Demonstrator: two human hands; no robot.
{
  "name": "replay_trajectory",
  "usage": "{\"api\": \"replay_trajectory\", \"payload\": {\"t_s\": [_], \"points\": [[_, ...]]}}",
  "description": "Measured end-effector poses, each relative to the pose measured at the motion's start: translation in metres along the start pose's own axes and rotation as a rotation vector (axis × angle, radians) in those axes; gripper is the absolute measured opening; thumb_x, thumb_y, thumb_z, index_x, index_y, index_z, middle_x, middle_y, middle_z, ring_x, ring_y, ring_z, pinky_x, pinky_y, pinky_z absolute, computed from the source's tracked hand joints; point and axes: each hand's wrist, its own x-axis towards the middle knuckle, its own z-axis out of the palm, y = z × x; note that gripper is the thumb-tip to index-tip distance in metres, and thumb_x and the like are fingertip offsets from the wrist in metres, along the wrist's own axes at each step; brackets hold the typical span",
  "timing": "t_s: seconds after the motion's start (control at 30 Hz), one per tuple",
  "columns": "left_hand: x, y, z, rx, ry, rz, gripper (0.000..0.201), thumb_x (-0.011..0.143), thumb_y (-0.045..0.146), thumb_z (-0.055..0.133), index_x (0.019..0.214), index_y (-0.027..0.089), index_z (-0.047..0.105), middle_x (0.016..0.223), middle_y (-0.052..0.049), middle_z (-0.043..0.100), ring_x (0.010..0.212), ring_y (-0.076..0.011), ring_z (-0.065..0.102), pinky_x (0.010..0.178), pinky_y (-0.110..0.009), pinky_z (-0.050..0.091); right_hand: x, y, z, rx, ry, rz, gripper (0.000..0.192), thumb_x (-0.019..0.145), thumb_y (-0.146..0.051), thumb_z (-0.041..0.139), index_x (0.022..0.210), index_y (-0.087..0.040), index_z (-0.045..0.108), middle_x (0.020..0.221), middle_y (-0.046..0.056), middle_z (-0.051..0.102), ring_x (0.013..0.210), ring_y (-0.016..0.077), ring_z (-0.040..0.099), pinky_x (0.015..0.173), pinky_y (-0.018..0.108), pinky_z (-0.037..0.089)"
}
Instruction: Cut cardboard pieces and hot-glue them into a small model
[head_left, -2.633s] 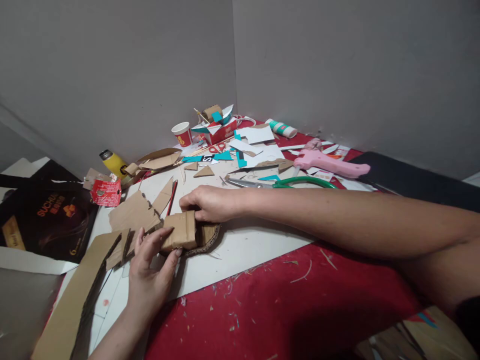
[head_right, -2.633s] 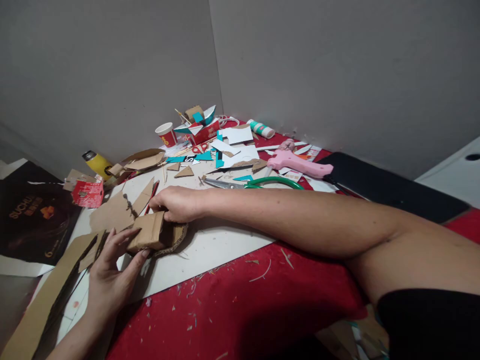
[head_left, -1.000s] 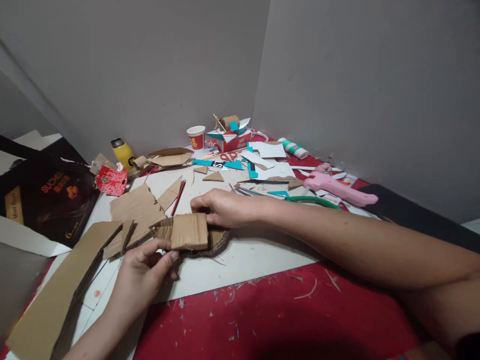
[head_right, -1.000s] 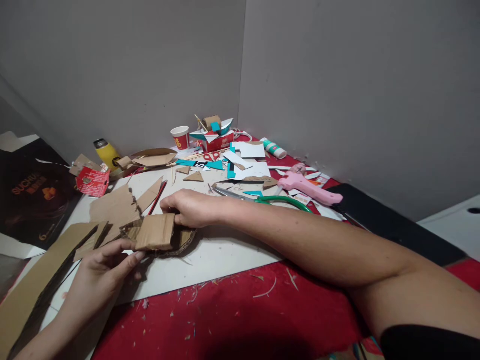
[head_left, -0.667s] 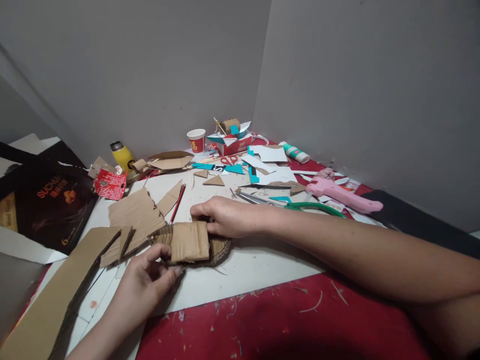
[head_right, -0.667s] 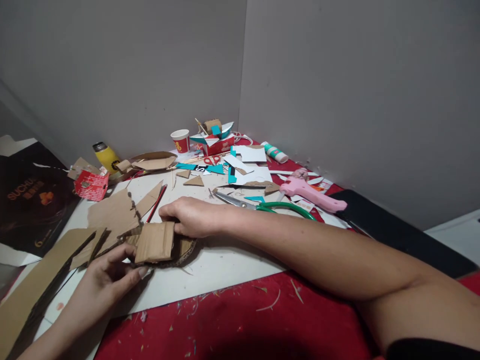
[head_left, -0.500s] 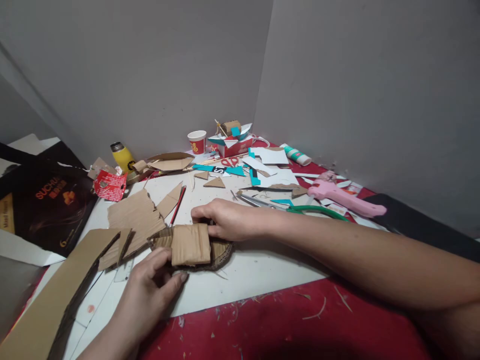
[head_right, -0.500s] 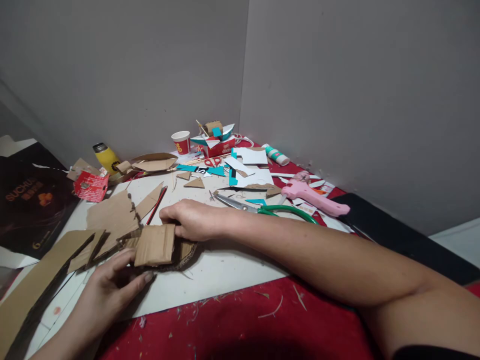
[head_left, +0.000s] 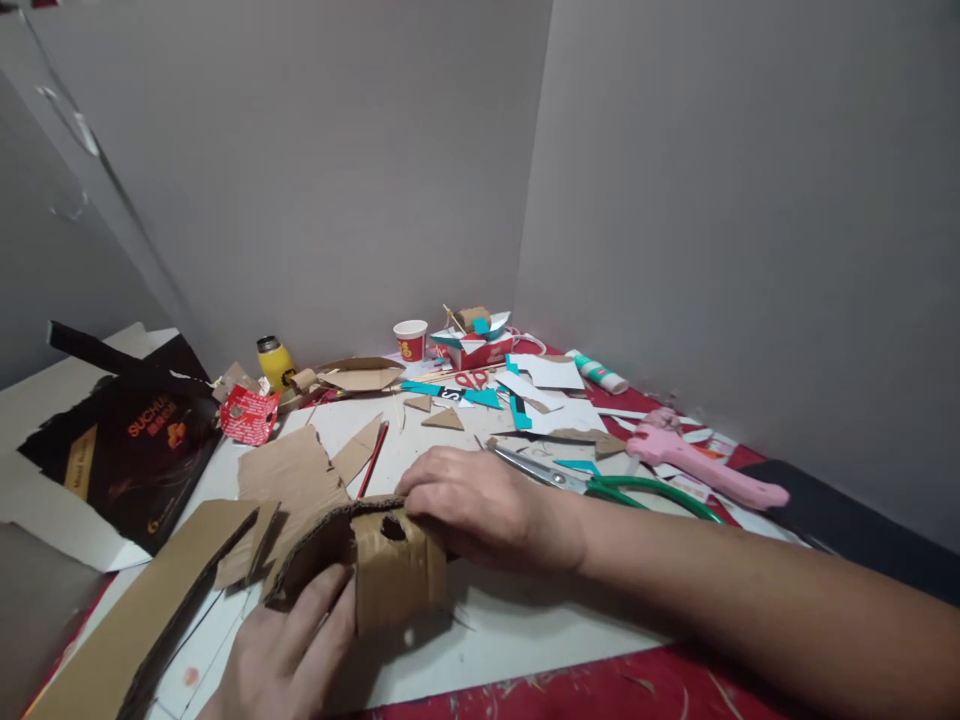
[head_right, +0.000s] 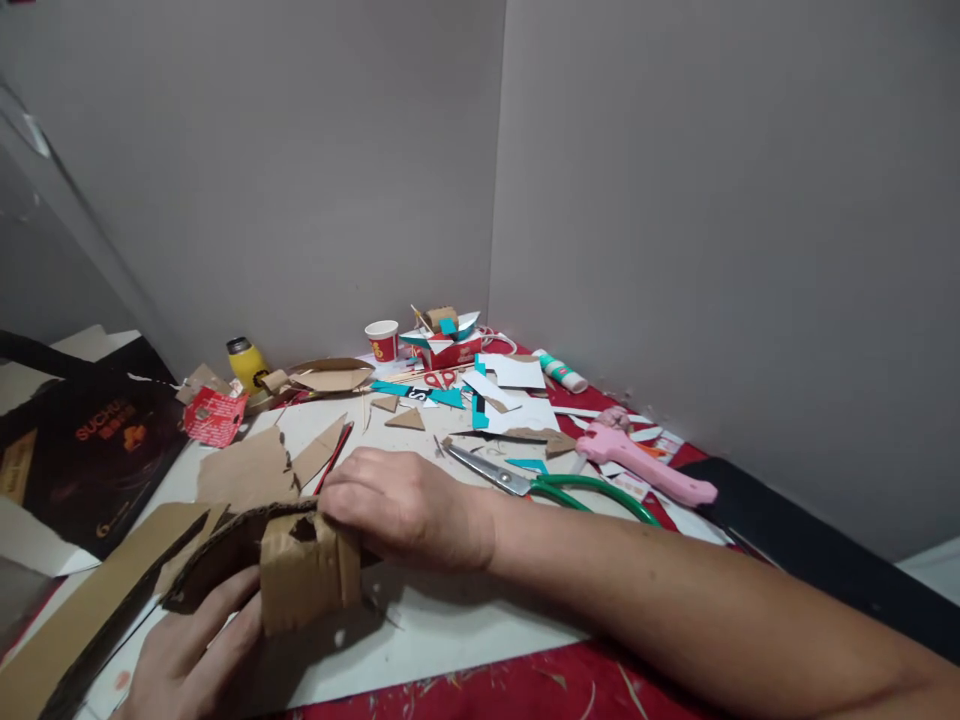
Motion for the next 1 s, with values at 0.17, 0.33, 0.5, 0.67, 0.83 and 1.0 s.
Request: {"api": "replay_trajectory", "payload": {"t_s": [0.17,0.33,0.5,0.67,0.83,1.0], "points": [[-0.001,0.0,-0.002,0.116,-0.021,0.096,0.06,0.094,0.037,0.038,0.147,0.01,0.028,0.104,-0.021,0.071,0.077,-0.0282,0.07,0.069,-0.039,0.053,0.004,-0.005,-0.006,-0.113,-0.032,-0.066,0.019,0.094,-0.013,0.039,0.096,-0.01,0.057,0.088,0.011,0.065,0.081,0.0168,0.057,0.07,0.029,0.052],[-0.002,0.0,0.001,0.033,-0.116,0.011,0.04,0.092,0.018,0.035,0.13,0.013,0.049,0.108,-0.02,0.068,0.075,-0.0244,0.069,0.058,-0.032,0.052,-0.002,-0.002,-0.003,-0.168,-0.176,0.01,0.019,0.093,-0.015,0.044,0.101,-0.012,0.06,0.089,0.011,0.064,0.08,0.0164,0.055,0.069,0.027,0.049],[0.019,0.012,0.008,-0.347,-0.259,-0.219,0.025,0.09,0.008,0.041,0.105,0.019,0.057,0.095,-0.009,0.066,0.076,-0.0142,0.066,0.061,-0.02,0.051,-0.016,0.009,0.01,0.011,-0.398,0.26,0.019,0.083,-0.008,0.051,0.099,-0.014,0.059,0.091,0.01,0.063,0.083,0.0171,0.055,0.074,0.029,0.048],[0.032,0.021,0.013,-0.58,-0.294,-0.475,0.015,0.09,0.016,0.047,0.08,0.019,0.059,0.074,-0.002,0.057,0.067,-0.0131,0.059,0.058,-0.023,0.046,-0.019,0.012,0.015,0.213,-0.495,0.497,0.015,0.08,-0.005,0.054,0.09,-0.015,0.057,0.087,0.006,0.062,0.082,0.0158,0.056,0.074,0.027,0.047],[0.029,0.024,0.017,-0.68,-0.347,-0.61,0.015,0.087,0.015,0.048,0.077,0.018,0.058,0.078,-0.003,0.057,0.071,-0.0149,0.056,0.062,-0.028,0.044,-0.013,0.007,0.013,0.237,-0.542,0.579,0.012,0.081,-0.006,0.054,0.087,-0.016,0.056,0.085,0.004,0.059,0.077,0.0146,0.053,0.07,0.027,0.045],[0.026,0.025,0.019,-0.746,-0.353,-0.661,0.014,0.081,0.01,0.049,0.072,0.019,0.055,0.079,-0.002,0.056,0.073,-0.0154,0.055,0.063,-0.028,0.042,-0.008,0.007,0.014,0.277,-0.602,0.558,0.018,0.082,-0.003,0.051,0.091,-0.018,0.056,0.089,0.004,0.058,0.08,0.0139,0.053,0.071,0.026,0.045]]}}
